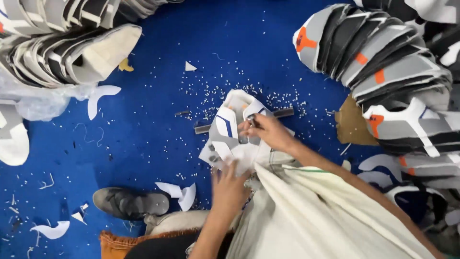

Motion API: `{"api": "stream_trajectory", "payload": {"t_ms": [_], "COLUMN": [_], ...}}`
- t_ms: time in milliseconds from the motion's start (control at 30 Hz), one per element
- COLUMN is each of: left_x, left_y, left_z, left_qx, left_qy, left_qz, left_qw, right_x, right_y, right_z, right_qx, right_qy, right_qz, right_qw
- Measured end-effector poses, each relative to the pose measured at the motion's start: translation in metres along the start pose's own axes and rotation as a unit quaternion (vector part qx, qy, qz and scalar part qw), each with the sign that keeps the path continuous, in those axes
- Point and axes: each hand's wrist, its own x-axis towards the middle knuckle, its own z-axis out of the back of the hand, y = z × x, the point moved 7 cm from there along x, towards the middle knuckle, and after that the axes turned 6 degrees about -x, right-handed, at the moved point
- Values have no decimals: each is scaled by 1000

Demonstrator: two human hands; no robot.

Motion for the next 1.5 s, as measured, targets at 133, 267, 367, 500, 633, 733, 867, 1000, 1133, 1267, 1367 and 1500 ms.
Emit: {"api": "stream_trajectory", "payload": {"t_ms": [133, 267, 367, 500, 633, 733, 867, 1000, 1133, 1267, 1367, 1500], "left_x": [-90, -136, -130, -104, -63, -52, -85, -90, -83, -42, -45, -67], "left_y": [56, 89, 51, 16, 25, 36, 21, 22, 19, 47, 37, 29], "left_z": [-29, -30, 60, 107, 51, 8, 63, 116, 68, 12, 46, 58], "left_qx": [-29, -139, -286, -344, -414, -377, -336, -362, -404, -334, -342, -353], "left_qy": [125, 167, -59, -356, -412, -259, -254, -368, -381, -290, -251, -391], "left_qz": [213, 333, 300, 213, 88, 204, 293, 225, 110, 195, 275, 176], "left_qw": [969, 918, 908, 842, 807, 866, 858, 826, 825, 876, 863, 832], "right_x": [22, 34, 28, 0, -12, 12, 48, 54, 20, 9, 60, 59], "right_y": [-22, -33, -43, 4, 33, -24, -50, -33, -12, 8, -67, -86], "right_z": [-37, -40, -46, -28, -16, -32, -39, -30, -32, -18, -32, -46], "right_qx": [303, 261, 274, 127, 12, 67, 319, 223, 123, -56, 9, 172], "right_qy": [100, 94, 87, 40, 31, 10, 52, 73, 43, -13, -44, -19], "right_qz": [67, 76, 65, 189, 276, 261, 70, 62, 141, 279, 197, 101], "right_qw": [945, 958, 956, 973, 961, 963, 944, 970, 981, 959, 979, 980]}}
